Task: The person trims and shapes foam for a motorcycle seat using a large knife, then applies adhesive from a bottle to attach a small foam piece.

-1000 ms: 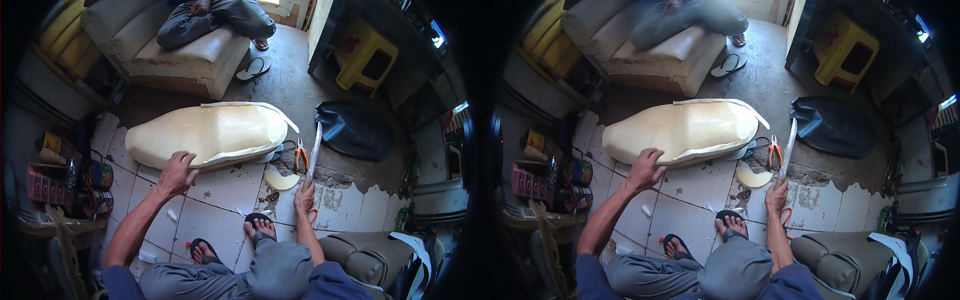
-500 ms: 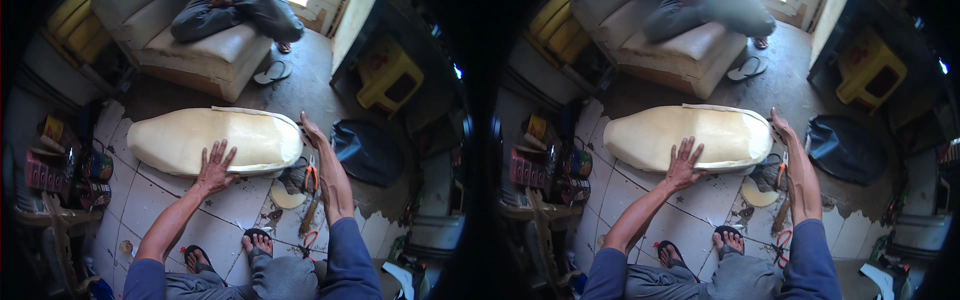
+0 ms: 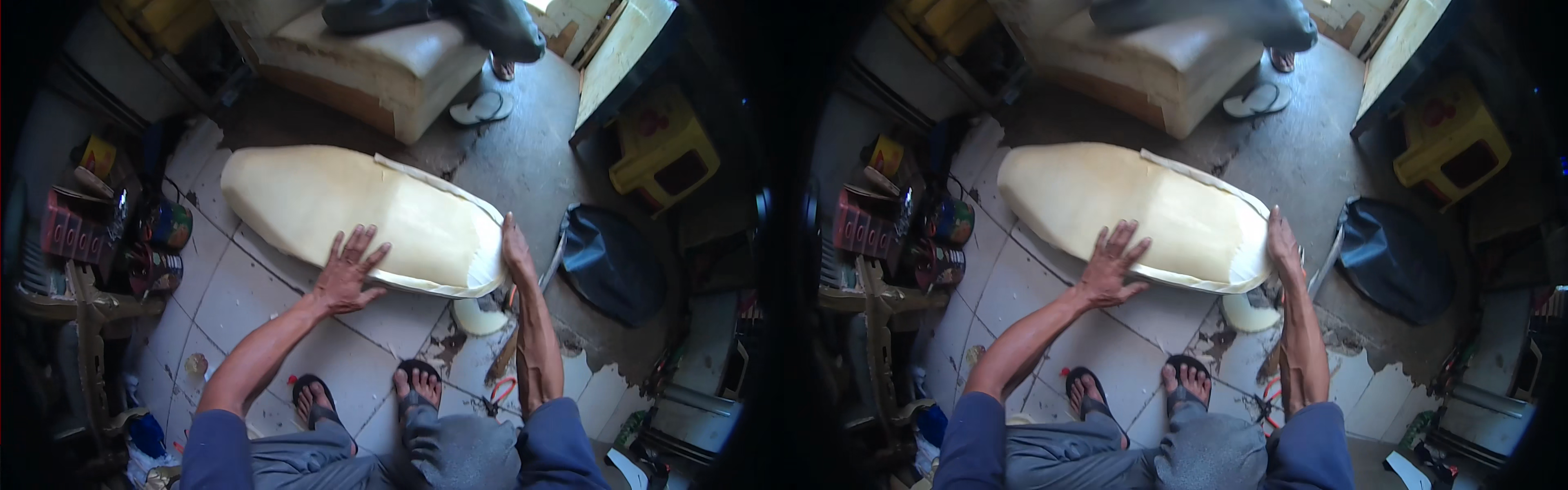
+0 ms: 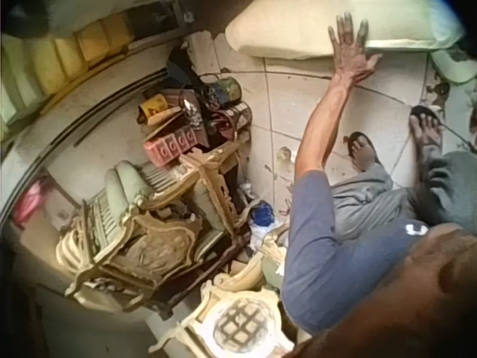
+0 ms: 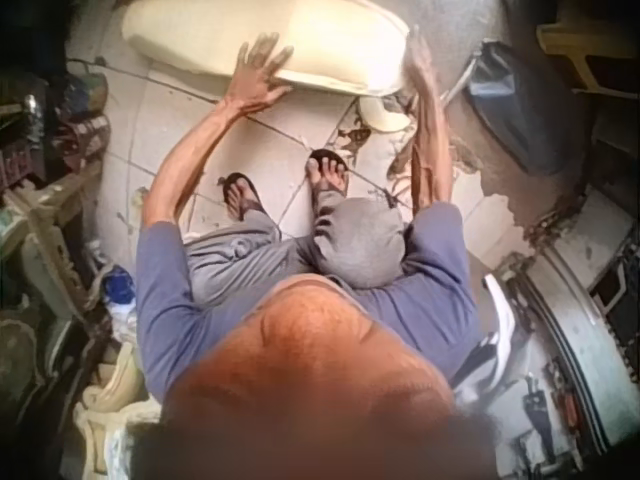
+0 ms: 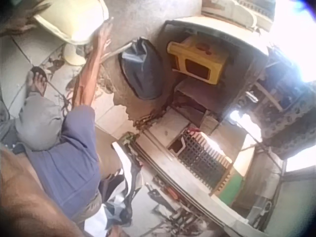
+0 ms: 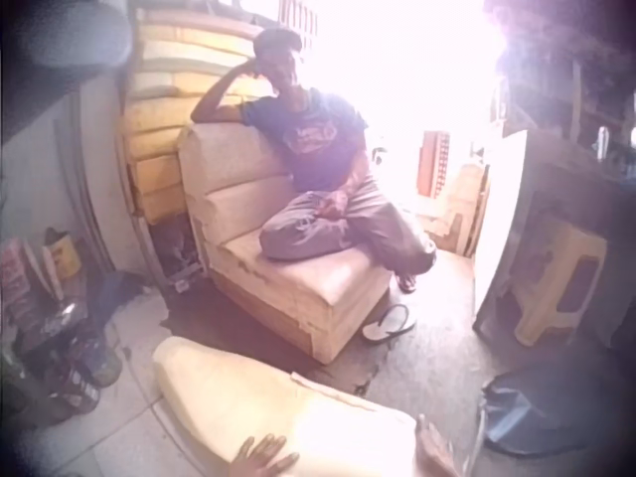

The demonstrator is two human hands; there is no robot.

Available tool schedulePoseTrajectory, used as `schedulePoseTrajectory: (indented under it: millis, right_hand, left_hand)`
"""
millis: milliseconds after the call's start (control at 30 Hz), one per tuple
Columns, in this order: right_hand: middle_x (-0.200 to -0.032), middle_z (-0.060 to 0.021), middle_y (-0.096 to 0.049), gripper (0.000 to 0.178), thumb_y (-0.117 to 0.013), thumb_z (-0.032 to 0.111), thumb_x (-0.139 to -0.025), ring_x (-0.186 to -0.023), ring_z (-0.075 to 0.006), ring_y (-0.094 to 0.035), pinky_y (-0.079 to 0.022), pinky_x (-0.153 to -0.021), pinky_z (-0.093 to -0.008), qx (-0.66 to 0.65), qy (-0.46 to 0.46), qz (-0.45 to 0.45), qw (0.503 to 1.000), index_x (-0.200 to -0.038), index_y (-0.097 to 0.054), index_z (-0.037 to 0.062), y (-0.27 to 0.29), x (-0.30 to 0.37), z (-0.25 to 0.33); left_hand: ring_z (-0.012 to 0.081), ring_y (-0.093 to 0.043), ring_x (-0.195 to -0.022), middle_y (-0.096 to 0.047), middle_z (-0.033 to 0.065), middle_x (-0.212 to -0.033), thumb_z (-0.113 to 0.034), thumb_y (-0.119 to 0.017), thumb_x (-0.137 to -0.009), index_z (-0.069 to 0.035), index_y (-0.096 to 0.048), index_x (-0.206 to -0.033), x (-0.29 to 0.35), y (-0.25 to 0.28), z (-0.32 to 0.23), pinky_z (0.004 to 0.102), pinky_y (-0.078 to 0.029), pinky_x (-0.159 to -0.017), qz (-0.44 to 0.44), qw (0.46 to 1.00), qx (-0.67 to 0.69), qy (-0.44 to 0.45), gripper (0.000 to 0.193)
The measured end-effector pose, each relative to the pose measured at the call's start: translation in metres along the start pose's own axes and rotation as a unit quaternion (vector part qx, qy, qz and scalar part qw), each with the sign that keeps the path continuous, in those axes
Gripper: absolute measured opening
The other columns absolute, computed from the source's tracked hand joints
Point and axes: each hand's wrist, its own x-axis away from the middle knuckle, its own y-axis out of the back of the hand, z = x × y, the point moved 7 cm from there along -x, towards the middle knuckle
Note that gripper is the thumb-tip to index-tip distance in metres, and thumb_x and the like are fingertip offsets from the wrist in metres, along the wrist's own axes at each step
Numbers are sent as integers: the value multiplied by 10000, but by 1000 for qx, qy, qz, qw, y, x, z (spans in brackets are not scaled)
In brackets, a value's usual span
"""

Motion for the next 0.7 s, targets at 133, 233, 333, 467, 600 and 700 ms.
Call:
schedulePoseTrajectory:
  millis: [133,233,333,467,600,700]
  right_hand:
    - [-1183,-175,-702,780,-362,639,-1073,-1039,-234,-637,-472,-976,-354,-81,-23,89,992,-1354,-613,-43,-14,96,35]
    - [-1171,-226,-710,806,-346,656,-1066,-1039,-303,-656,-479,-966,-410,-95,12,73,993,-1340,-612,-54,-39,105,24]
    - [-1302,-271,-652,843,-343,678,-1054,-1246,-338,-600,-416,-1093,-403,-52,-33,100,993,-1364,-613,-57,-62,115,-9]
    - [-1623,-239,-356,764,-456,575,-1046,-1504,-429,-340,-267,-1207,-559,78,128,-53,987,-1586,-364,43,-42,157,74]
    - [-1697,-129,-272,725,-433,617,-1035,-1523,-490,-234,-225,-1172,-709,401,233,-83,882,-1604,-380,170,-93,177,112]
    - [-1703,-65,-281,706,-368,665,-1032,-1508,-541,-206,-222,-1168,-726,332,268,-54,903,-1600,-396,247,-110,167,96]
  left_hand:
    - [393,-183,-1572,-195,157,-1700,-527,-832,-759,-265,-334,-1611,51,20,16,616,-112,-1265,32,999,7,15,1022]
    - [397,-177,-1572,-208,152,-1693,-554,-814,-776,-260,-350,-1598,65,29,26,620,-116,-1265,57,997,40,20,989]
    - [390,-180,-1573,-203,140,-1695,-570,-752,-843,-265,-349,-1597,64,36,14,625,-126,-1262,64,997,36,24,907]
    - [381,-207,-1571,-262,145,-1688,-491,-592,-992,-201,-396,-1588,53,57,27,620,-107,-1257,-18,999,-17,25,691]
    - [390,-197,-1575,-261,168,-1695,-427,-500,-1041,-167,-363,-1615,25,27,56,595,-67,-1262,-15,988,35,153,645]
    - [389,-212,-1570,-274,180,-1689,-462,-447,-1055,-156,-359,-1617,15,20,62,587,-74,-1264,-25,983,53,174,646]
